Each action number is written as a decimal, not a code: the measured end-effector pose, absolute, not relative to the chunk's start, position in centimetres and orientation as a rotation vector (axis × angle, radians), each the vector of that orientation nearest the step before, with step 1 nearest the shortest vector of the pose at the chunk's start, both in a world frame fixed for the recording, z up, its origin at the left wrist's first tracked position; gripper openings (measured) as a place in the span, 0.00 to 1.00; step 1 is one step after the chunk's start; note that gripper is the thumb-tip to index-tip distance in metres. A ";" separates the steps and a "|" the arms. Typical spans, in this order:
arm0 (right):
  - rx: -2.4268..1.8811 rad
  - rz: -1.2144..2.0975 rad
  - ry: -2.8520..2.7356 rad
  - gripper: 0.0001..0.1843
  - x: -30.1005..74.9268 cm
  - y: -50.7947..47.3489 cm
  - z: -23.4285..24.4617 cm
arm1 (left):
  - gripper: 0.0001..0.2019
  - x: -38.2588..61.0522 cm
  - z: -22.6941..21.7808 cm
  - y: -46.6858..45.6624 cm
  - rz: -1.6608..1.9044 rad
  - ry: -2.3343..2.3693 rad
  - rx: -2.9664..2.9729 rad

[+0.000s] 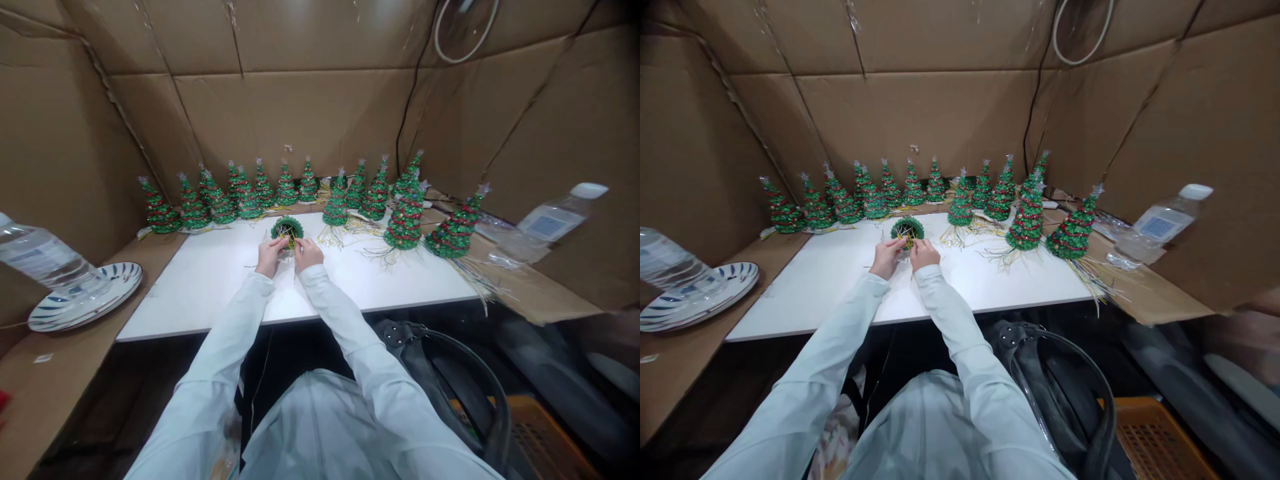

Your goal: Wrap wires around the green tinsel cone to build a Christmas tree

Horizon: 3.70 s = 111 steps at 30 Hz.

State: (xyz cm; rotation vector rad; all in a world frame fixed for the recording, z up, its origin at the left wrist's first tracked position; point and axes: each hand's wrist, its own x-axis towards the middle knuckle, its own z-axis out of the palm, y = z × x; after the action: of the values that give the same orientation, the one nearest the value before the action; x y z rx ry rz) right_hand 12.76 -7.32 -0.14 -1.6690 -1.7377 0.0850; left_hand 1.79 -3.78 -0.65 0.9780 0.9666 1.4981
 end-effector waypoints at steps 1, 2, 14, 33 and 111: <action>-1.657 0.064 -1.736 0.18 12.9 -7.5 -0.1 | 0.17 1.7 -0.7 -3.7 1.526 0.967 0.966; -1.640 0.042 -1.775 0.17 12.9 -7.7 0.0 | 0.16 1.7 -0.8 -3.5 1.546 0.965 0.957; -1.828 0.031 -2.144 0.15 12.9 -7.9 -0.2 | 0.10 1.2 -0.7 -3.1 1.615 0.847 0.768; -1.212 0.327 -1.767 0.11 12.8 -5.7 -1.1 | 0.17 1.3 -1.3 -2.9 1.531 0.899 1.018; -1.638 -0.224 -2.416 0.21 10.9 -6.4 -0.4 | 0.10 1.1 -0.9 -3.2 1.551 0.820 0.792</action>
State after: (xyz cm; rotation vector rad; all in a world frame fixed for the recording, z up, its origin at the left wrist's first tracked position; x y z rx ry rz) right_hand 10.85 -6.42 -0.44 -1.6377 -2.4157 -0.2239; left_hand 1.14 -3.15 -0.86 0.7921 0.8201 1.5506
